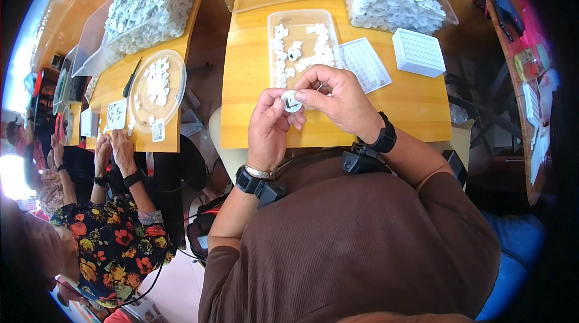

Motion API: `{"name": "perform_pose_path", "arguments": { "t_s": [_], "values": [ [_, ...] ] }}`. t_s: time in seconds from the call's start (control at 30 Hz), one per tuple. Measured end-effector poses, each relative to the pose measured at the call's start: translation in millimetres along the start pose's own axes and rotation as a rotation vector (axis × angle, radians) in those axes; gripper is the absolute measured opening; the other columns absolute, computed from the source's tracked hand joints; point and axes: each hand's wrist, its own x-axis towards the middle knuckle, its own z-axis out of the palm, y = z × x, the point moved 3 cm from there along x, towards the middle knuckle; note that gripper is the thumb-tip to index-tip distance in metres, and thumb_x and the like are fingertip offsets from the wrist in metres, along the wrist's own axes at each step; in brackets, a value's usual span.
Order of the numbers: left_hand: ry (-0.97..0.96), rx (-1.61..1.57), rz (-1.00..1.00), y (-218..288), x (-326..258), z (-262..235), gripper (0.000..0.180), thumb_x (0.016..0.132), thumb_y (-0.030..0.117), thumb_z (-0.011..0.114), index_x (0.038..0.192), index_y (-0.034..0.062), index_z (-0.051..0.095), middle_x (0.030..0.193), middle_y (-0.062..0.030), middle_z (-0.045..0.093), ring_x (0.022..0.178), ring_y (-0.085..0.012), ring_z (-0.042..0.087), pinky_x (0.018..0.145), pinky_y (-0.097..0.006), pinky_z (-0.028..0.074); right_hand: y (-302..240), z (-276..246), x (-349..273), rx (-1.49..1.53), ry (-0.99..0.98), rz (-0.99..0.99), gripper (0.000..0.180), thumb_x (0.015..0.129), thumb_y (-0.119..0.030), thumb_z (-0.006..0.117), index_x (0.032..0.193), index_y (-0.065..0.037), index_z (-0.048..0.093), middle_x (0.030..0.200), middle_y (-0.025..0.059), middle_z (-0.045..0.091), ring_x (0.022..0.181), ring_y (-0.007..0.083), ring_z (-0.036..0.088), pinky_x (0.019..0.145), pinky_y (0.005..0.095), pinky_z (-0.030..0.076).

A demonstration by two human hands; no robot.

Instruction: Assembling small electronic components into white plastic circular housings.

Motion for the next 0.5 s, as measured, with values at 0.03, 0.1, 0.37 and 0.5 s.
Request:
{"name": "perform_pose_path", "arguments": {
  "t_s": [0.03,0.1,0.37,0.5],
  "values": [
    [-0.003,-0.001,-0.001,-0.4,-0.1,-0.1,0.025,0.096,0.023,0.047,0.11,0.0015,0.049,0.086,-0.0112,0.06,0.075,-0.0177,0.059,0.068,-0.028,0.046,0.3,0.3,-0.3,-0.021,0.002,-0.002,0.004,0.088,0.0,0.059,0.087,0.004,0.057,0.074,0.0071,0.063,0.061,0.0101,0.062,0.056,0.0235,0.05],
    [0.0,0.001,0.0,-0.8,-0.6,0.3,0.026,0.096,0.023,0.048,0.11,0.0015,0.049,0.087,-0.0109,0.06,0.075,-0.0177,0.059,0.068,-0.028,0.046,-0.3,1.8,-1.6,-0.06,0.007,-0.022,0.004,0.088,0.001,0.059,0.087,0.004,0.057,0.073,0.0072,0.063,0.061,0.0101,0.061,0.055,0.0235,0.05],
    [-0.009,0.01,0.0,-1.7,-2.5,-0.2,0.025,0.096,0.023,0.049,0.11,0.0023,0.05,0.087,-0.0097,0.061,0.075,-0.0173,0.059,0.067,-0.028,0.046,-1.5,1.4,-4.2,-0.211,0.036,-0.071,0.002,0.085,0.003,0.06,0.083,0.004,0.059,0.072,0.0071,0.062,0.061,0.0101,0.061,0.055,0.0237,0.049],
    [0.02,0.02,-0.011,-2.4,-3.3,3.4,0.02,0.097,0.02,0.048,0.105,0.0026,0.051,0.085,-0.0076,0.06,0.072,-0.014,0.057,0.066,-0.025,0.045,6.3,-1.8,-3.9,-0.35,0.03,-0.146,0.004,0.084,0.002,0.061,0.084,0.004,0.059,0.073,0.0078,0.061,0.063,0.0097,0.061,0.057,0.0241,0.049]
  ]
}}
